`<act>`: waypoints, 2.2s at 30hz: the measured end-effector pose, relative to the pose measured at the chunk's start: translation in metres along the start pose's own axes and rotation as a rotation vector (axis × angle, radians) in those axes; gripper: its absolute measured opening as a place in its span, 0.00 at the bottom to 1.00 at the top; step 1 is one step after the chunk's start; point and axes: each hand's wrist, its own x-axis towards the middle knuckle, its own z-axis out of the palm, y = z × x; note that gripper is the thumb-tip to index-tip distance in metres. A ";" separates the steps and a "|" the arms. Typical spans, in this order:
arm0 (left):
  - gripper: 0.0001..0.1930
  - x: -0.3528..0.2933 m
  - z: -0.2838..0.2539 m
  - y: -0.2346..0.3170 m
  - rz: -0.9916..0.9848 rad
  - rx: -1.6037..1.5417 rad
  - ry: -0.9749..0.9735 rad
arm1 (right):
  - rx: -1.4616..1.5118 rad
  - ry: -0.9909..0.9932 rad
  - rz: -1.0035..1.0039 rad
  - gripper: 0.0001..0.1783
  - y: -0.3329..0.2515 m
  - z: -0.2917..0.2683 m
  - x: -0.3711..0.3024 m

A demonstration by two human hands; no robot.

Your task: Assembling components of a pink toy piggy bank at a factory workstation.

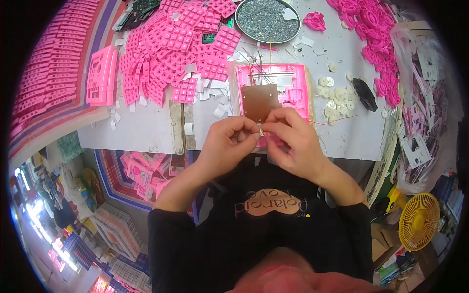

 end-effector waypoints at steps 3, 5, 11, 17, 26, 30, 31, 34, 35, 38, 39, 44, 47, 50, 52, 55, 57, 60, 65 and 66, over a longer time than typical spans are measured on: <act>0.03 -0.001 0.009 0.001 0.166 0.127 0.061 | 0.197 0.025 0.160 0.10 0.000 0.002 -0.009; 0.03 -0.002 0.012 0.012 0.320 0.335 0.103 | 0.382 0.095 0.213 0.09 0.012 0.012 -0.015; 0.03 0.002 0.006 0.009 0.111 0.284 0.066 | 0.118 0.086 0.014 0.08 0.013 0.010 -0.016; 0.06 0.021 -0.012 0.026 -0.309 -0.154 -0.173 | -0.146 -0.017 -0.264 0.13 0.027 0.008 -0.017; 0.08 0.021 -0.009 0.005 0.514 0.644 0.010 | -0.530 -0.053 -0.332 0.11 0.027 0.003 -0.007; 0.09 0.019 -0.003 -0.011 0.643 0.697 0.114 | -0.537 -0.103 -0.292 0.11 0.029 0.008 -0.006; 0.09 0.019 -0.001 -0.012 0.652 0.694 0.128 | -0.540 -0.122 -0.278 0.11 0.027 0.008 -0.006; 0.10 0.018 0.002 -0.014 0.667 0.689 0.156 | -0.521 -0.137 -0.276 0.12 0.026 0.008 -0.004; 0.10 0.018 0.002 -0.014 0.670 0.688 0.162 | -0.509 -0.134 -0.281 0.12 0.026 0.009 -0.003; 0.10 0.018 0.003 -0.013 0.651 0.701 0.151 | -0.536 -0.142 -0.273 0.13 0.024 0.009 -0.004; 0.10 0.019 0.003 -0.013 0.643 0.707 0.145 | -0.540 -0.150 -0.263 0.14 0.023 0.010 -0.005; 0.10 0.021 0.004 -0.013 0.603 0.696 0.159 | -0.494 -0.246 -0.216 0.15 0.017 0.003 -0.012; 0.10 0.021 -0.003 0.011 0.130 0.359 0.053 | -0.496 -0.264 -0.201 0.19 0.016 -0.001 -0.013; 0.11 0.037 -0.005 -0.001 0.416 0.556 0.436 | -0.608 -0.195 -0.154 0.23 0.014 0.008 -0.017; 0.12 0.030 -0.014 -0.002 0.560 0.562 0.580 | -0.582 -0.187 -0.157 0.23 0.011 0.007 -0.015; 0.11 0.002 -0.026 -0.009 0.496 0.636 0.422 | -0.545 -0.212 -0.181 0.23 0.010 0.003 -0.013; 0.10 -0.013 -0.029 -0.022 0.421 0.657 0.124 | -0.520 -0.248 -0.208 0.23 0.014 0.000 -0.013; 0.08 -0.025 -0.027 -0.031 0.368 0.543 0.017 | -0.506 -0.290 -0.219 0.23 0.017 -0.003 -0.013; 0.06 -0.013 -0.034 -0.013 0.425 0.434 0.237 | -0.608 -0.293 -0.184 0.23 0.009 0.002 -0.008; 0.06 -0.003 -0.031 -0.008 0.558 0.502 0.331 | -0.608 -0.280 -0.171 0.24 0.007 0.004 -0.007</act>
